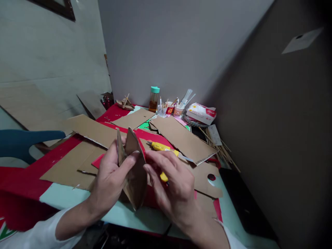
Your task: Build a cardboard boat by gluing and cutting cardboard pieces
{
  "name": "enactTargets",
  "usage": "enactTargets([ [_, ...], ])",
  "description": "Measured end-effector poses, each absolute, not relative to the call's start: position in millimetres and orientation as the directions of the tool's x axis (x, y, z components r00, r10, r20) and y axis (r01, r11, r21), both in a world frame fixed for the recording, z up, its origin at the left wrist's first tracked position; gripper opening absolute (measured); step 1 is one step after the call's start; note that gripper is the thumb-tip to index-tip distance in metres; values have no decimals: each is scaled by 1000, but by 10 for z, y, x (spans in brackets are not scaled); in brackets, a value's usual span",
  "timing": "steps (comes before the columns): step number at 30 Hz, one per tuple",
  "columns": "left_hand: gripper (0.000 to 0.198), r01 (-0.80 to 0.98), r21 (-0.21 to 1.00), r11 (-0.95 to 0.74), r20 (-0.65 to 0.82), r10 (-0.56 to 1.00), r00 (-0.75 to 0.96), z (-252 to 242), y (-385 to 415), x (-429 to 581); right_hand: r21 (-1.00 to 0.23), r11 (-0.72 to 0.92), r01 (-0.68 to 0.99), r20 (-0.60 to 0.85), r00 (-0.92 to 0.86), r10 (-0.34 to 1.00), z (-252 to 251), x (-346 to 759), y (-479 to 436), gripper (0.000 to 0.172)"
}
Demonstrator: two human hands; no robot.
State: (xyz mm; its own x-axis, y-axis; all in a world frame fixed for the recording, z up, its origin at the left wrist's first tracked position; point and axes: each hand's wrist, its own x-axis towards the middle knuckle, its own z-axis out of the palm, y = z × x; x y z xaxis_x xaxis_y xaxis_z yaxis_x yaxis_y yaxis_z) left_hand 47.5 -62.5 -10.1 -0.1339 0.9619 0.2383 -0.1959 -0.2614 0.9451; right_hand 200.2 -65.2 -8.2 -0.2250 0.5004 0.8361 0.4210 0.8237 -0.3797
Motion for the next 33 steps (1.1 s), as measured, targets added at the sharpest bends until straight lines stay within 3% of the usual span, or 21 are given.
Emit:
enactTargets([
  [4, 30, -369, 899, -238, 210, 971, -115, -147, -688, 516, -259, 843, 471, 884, -235, 403, -175, 1965, -696, 30],
  [7, 24, -310, 897, -315, 293, 949, -116, -189, -719, 533, -176, 845, 505, 908, -248, 337, -243, 1935, -729, 30],
  [11, 11, -256, 911, -323, 296, 945, -139, -237, -733, 543, -4, 805, 594, 912, -327, 246, -310, 1896, -758, 28],
  [13, 8, -257, 905, -340, 312, 939, -144, -233, -738, 538, 87, 805, 587, 905, -385, 183, -330, 1884, -762, 31],
  [15, 4, -265, 905, -333, 306, 942, -137, -209, -739, 526, 100, 835, 541, 900, -407, 156, -341, 1880, -762, 33],
  [18, 1, -281, 917, -282, 260, 959, -113, -159, -717, 502, 22, 881, 473, 892, -407, 196, -326, 1901, -765, 37],
  [22, 5, -340, 897, -283, 271, 959, -83, -111, -660, 455, -230, 886, 402, 834, -388, 392, -231, 2009, -758, 36],
  [29, 3, -473, 860, -191, 221, 975, 8, -33, -567, 408, -494, 667, 557, 739, -135, 660, -143, 2199, -602, 15],
  [33, 6, -480, 852, -208, 238, 971, 1, -41, -517, 410, -515, 634, 577, 701, -142, 699, -177, 2179, -550, 12],
])
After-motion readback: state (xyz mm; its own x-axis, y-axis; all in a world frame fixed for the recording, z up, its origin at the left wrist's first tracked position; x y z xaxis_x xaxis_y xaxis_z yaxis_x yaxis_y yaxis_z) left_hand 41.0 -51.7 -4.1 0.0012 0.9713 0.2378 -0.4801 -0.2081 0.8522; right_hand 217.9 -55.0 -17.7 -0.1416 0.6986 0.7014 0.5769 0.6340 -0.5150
